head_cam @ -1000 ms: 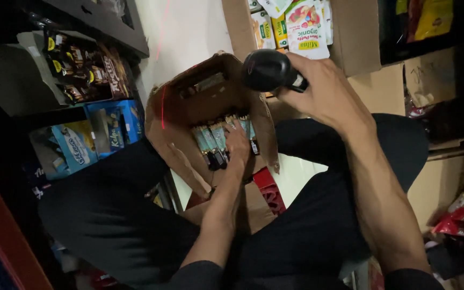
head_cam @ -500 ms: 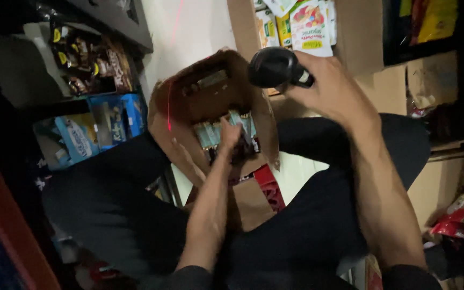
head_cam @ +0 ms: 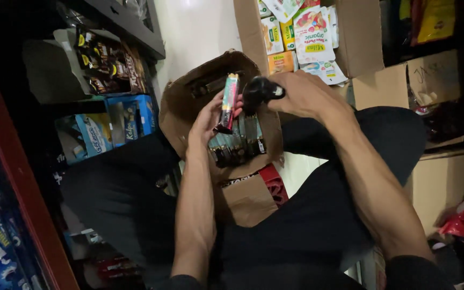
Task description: The person sits on the floor and scans snack bars from a cardboard box using a handheld barcode scanner. After scanning, they place the items onto a nearby shelf. The person switches to a different handheld device to continue scanning and restocking the items.
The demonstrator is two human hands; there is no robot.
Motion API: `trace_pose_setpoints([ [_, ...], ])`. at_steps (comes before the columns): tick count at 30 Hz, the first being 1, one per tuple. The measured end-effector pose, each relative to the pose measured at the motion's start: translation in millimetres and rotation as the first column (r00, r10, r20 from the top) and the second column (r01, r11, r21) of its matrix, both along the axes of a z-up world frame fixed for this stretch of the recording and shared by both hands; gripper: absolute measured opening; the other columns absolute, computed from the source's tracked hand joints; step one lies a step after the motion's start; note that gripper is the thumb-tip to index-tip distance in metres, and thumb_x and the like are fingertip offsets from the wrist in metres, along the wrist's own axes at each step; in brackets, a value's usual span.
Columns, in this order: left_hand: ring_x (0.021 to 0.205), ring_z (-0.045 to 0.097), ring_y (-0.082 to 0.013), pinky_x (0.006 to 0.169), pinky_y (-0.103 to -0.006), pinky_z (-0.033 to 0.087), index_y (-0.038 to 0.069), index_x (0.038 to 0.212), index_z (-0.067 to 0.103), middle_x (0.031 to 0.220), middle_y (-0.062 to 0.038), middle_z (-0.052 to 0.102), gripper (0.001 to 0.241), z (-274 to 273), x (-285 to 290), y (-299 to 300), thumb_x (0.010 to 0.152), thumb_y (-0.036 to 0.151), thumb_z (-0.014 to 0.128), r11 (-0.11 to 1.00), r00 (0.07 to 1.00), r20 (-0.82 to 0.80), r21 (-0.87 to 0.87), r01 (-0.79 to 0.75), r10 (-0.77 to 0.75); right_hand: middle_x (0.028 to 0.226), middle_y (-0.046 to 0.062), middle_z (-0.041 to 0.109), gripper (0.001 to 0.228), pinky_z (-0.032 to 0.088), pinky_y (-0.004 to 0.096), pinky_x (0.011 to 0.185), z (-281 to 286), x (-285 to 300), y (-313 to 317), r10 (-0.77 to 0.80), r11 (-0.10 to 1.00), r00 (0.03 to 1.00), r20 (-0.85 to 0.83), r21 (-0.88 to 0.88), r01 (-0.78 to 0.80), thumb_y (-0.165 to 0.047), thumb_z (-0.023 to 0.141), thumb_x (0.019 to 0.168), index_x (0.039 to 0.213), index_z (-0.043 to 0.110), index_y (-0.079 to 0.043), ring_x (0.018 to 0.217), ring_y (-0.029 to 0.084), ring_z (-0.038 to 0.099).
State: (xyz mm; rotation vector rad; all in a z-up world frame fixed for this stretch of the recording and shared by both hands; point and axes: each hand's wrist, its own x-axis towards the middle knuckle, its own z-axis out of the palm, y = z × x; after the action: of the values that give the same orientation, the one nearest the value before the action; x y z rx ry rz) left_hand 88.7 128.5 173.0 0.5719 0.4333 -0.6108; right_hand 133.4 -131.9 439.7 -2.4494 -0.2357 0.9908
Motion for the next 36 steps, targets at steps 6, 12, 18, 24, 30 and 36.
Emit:
trace_pose_setpoints([
  [6,0.124,0.062,-0.0472,0.112,-0.0613,0.047,0.004,0.154,0.039,0.143,-0.035,0.051,0.058,14.5,4.2,-4.4,0.098,0.012,0.053,0.982,0.983,-0.08,-0.081,-0.173,0.166,0.114,0.026,0.073,0.047,0.05,0.063,0.097,3.0,-3.0,4.3,0.049,0.999,0.999,0.001,0.019,-0.049,-0.042,0.07,0.088,0.119,0.071,-0.007,0.112,0.051,0.066],
  [12,0.123,0.065,-0.0435,0.105,-0.0581,0.053,0.007,0.151,0.04,0.148,-0.033,0.05,0.051,21.2,13.3,-4.9,0.1,0.011,0.047,0.971,0.982,-0.102,-0.164,-0.172,0.156,0.107,0.022,0.076,0.045,0.052,0.059,0.093,1.2,-3.5,6.4,0.048,0.998,0.998,-0.052,0.033,-0.046,-0.041,0.069,0.089,0.116,0.073,-0.006,0.104,0.046,0.07],
  [18,0.124,0.066,-0.0407,0.102,-0.0526,0.057,0.007,0.149,0.042,0.15,-0.033,0.05,0.049,23.1,14.8,-3.5,0.101,0.013,0.045,0.983,0.991,-0.024,-0.13,-0.131,0.129,0.083,0.019,0.073,0.034,0.053,0.054,0.08,-12.6,0.5,6.5,0.058,0.996,0.997,-0.05,0.064,-0.054,-0.038,0.07,0.086,0.097,0.071,-0.006,0.084,0.041,0.071],
  [24,0.111,0.07,-0.0384,0.091,-0.0472,0.063,0.007,0.148,0.045,0.136,-0.031,0.056,0.05,38.2,11.5,-3.0,0.099,0.011,0.051,0.99,0.993,-0.012,-0.064,-0.122,0.121,0.084,0.018,0.069,0.03,0.052,0.052,0.08,-11.6,-1.2,8.4,0.014,0.995,1.0,-0.026,0.099,-0.012,-0.032,0.069,0.089,0.101,0.067,-0.004,0.084,0.039,0.066],
  [30,0.103,0.072,-0.0276,0.082,-0.0415,0.064,0.022,0.149,0.051,0.125,-0.016,0.069,0.063,-86.1,8.0,22.1,0.089,0.018,0.073,0.827,0.958,0.084,0.529,0.19,-0.274,0.119,0.028,0.07,0.052,0.047,0.064,0.1,28.7,2.2,14.0,-0.05,0.989,0.998,0.042,0.14,0.043,-0.017,0.068,0.09,0.138,0.06,0.0,0.117,0.05,0.062],
  [36,0.121,0.063,-0.0431,0.103,-0.0557,0.05,0.007,0.128,0.061,0.121,-0.022,0.068,0.044,-114.6,9.7,5.2,0.09,0.028,0.056,0.131,0.876,-0.098,0.975,0.18,-0.471,0.112,0.028,0.072,0.048,0.048,0.064,0.098,28.9,9.5,15.1,-0.115,0.986,0.993,0.031,0.128,0.11,-0.009,0.066,0.088,0.135,0.062,0.0,0.11,0.051,0.065],
])
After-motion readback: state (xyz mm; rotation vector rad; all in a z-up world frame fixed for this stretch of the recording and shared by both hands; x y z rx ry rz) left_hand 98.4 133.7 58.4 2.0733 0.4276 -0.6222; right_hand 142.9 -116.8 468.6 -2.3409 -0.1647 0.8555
